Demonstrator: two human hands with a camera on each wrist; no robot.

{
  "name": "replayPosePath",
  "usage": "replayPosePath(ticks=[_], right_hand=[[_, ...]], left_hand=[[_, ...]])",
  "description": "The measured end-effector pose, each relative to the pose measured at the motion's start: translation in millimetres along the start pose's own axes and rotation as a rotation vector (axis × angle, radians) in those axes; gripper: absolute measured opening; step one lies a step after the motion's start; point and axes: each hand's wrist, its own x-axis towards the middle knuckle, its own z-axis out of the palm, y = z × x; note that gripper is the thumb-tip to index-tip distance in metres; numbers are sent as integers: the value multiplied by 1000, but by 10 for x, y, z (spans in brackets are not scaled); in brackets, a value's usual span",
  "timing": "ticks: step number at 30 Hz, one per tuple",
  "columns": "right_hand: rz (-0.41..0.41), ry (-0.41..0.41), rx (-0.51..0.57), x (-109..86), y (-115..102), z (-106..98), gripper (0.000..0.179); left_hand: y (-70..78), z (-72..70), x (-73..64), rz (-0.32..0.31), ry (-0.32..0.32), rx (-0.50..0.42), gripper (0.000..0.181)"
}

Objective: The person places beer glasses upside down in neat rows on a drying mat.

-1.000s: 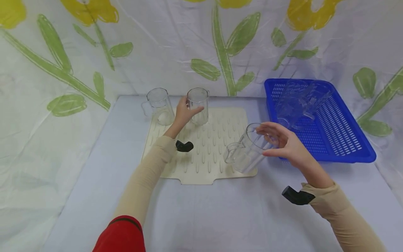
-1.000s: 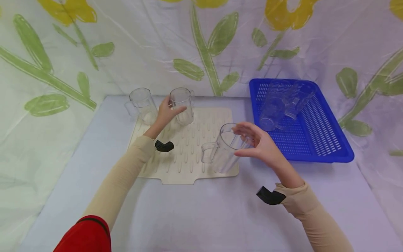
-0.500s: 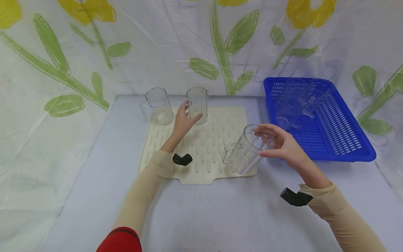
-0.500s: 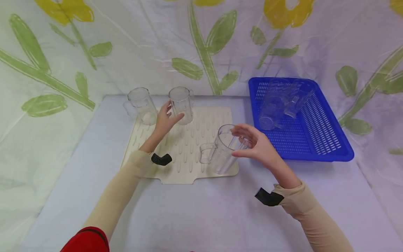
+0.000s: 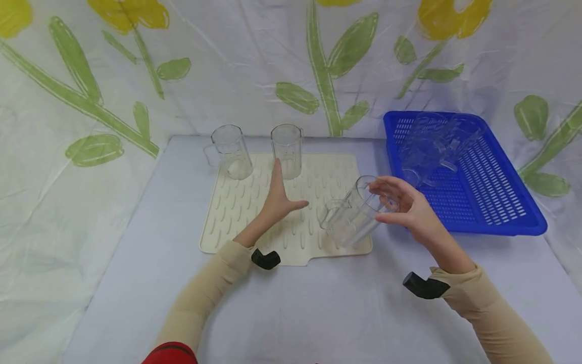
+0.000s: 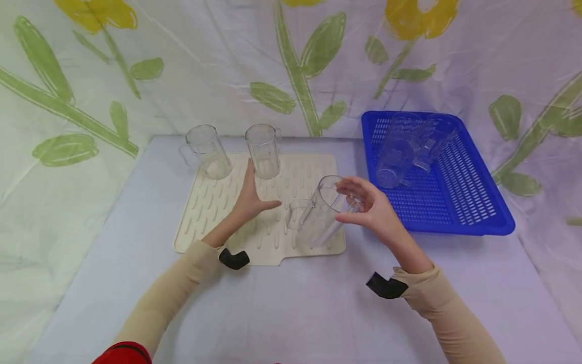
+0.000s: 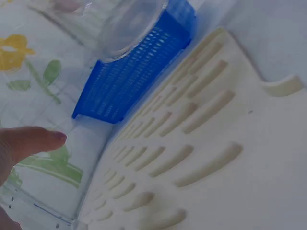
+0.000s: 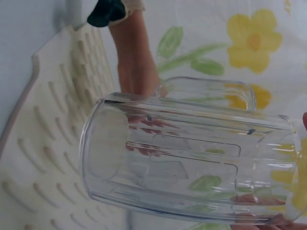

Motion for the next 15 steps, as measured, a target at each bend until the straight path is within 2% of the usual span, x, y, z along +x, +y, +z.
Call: replayPosePath(ticks=[4, 7, 8, 11, 15], right_hand=[[1, 17, 22, 3, -19, 8, 57], [12, 23, 27, 2, -26, 11, 56], [16, 25, 29, 1, -26, 11, 56], [28, 33, 31, -6, -27, 15, 55], [20, 39, 56, -17, -28, 32, 55]], left_hand=[[23, 169, -153, 131, -166, 55, 133], [56, 280, -255, 204, -322, 27, 138], [78, 312, -288, 209, -368, -6, 138], [149, 406, -370, 171, -464, -119, 135], [238, 511, -448, 112, -512, -247, 127]])
